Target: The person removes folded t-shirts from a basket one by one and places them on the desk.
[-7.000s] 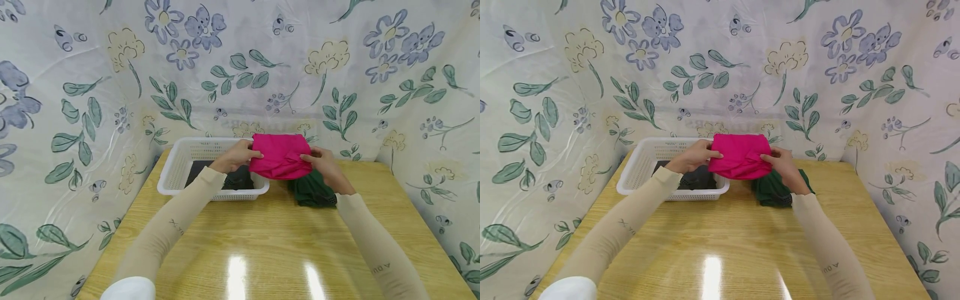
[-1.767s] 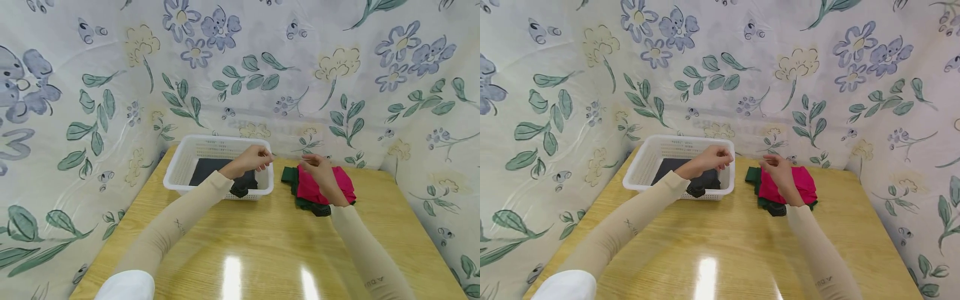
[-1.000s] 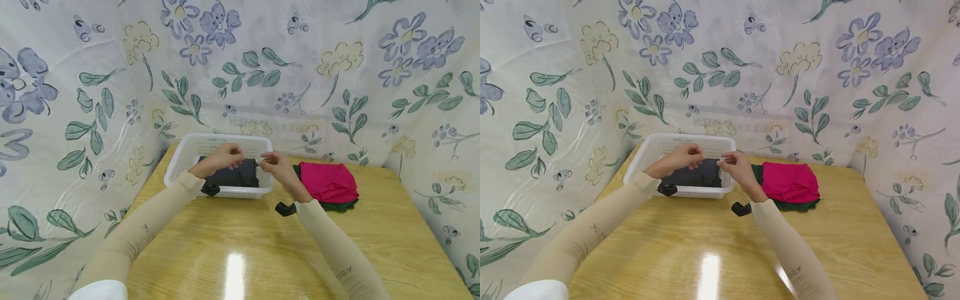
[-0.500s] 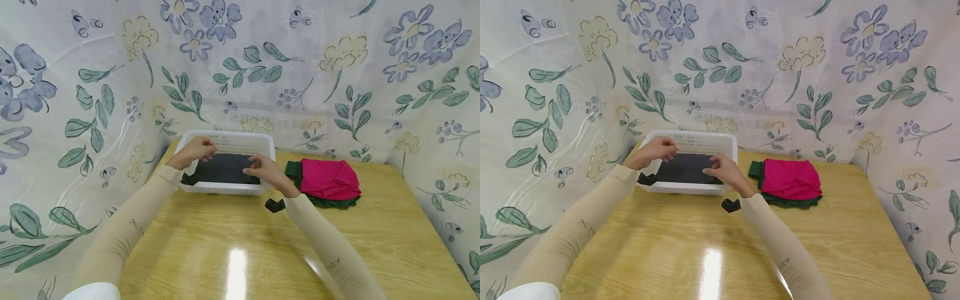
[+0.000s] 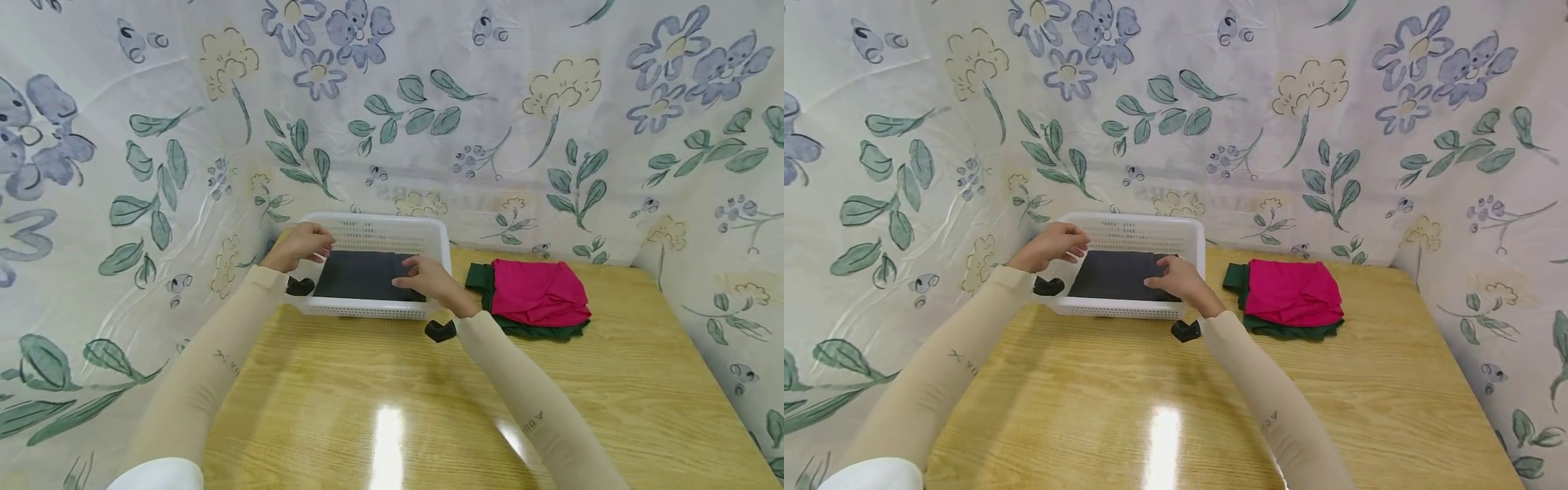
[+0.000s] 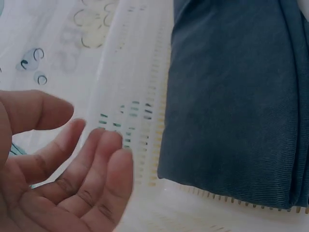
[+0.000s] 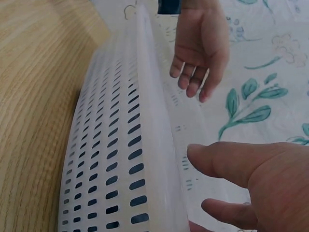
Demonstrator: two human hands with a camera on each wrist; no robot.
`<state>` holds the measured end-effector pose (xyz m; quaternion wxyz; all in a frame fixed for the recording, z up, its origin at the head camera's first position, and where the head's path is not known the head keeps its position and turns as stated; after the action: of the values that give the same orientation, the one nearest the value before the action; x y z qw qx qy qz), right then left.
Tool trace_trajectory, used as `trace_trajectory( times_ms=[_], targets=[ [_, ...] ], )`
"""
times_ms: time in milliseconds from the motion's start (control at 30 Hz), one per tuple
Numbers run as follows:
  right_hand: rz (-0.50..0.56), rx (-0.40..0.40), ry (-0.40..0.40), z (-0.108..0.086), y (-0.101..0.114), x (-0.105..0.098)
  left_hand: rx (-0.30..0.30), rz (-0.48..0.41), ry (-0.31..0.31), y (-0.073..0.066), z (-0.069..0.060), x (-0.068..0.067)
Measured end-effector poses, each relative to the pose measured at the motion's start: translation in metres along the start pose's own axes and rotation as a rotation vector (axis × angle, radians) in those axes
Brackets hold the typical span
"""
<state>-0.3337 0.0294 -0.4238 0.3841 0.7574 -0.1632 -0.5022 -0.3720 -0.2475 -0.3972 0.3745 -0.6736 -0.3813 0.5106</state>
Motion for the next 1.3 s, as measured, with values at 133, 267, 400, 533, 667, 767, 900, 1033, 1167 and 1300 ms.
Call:
trace_trajectory(
  times_ms=[133,267,400,533,667,767,900,1033,1167,1300],
  targets=[
    [0.021,0.038,-0.019,0.006,-0.002,0.000,-0.021,-0.015,-0.041,0.002,0.003,-0.002],
    [0.028,0.084,-0.045,0.012,-0.004,0.001,-0.036,0.020,-0.077,0.004,0.004,-0.003],
    [0.032,0.134,-0.055,0.016,-0.003,0.002,-0.080,0.062,-0.085,0.006,0.006,-0.003],
    [0.075,0.171,-0.055,0.020,-0.005,0.001,-0.158,0.077,-0.002,0.009,0.010,0.000],
    [0.171,0.216,-0.041,0.022,-0.010,0.001,-0.270,0.099,0.102,0.015,0.015,0.005],
    [0.245,0.243,-0.037,0.023,-0.012,0.003,-0.325,0.105,0.134,0.022,0.018,0.008],
    [0.298,0.255,-0.052,0.025,-0.013,0.005,-0.334,0.137,0.169,0.030,0.022,0.009],
    [0.300,0.258,-0.061,0.028,-0.014,0.007,-0.326,0.191,0.187,0.032,0.023,0.006],
    [0.371,0.289,-0.045,0.030,-0.017,0.009,-0.318,0.218,0.193,0.032,0.021,0.006],
    [0.515,0.329,-0.014,0.030,-0.022,0.010,-0.328,0.162,0.187,0.032,0.018,0.009]
  ],
)
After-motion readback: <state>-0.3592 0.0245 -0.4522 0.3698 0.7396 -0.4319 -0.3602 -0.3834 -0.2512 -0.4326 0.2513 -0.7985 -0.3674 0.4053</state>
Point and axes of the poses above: each hand's wrist, its own z-axis towards the middle knuckle, its own x-axis out of the palm, y = z × x, the point moved 5 cm from there along z, towards the middle knuckle, and after that the axes turned 5 degrees about -z, right-handed, at the moved point
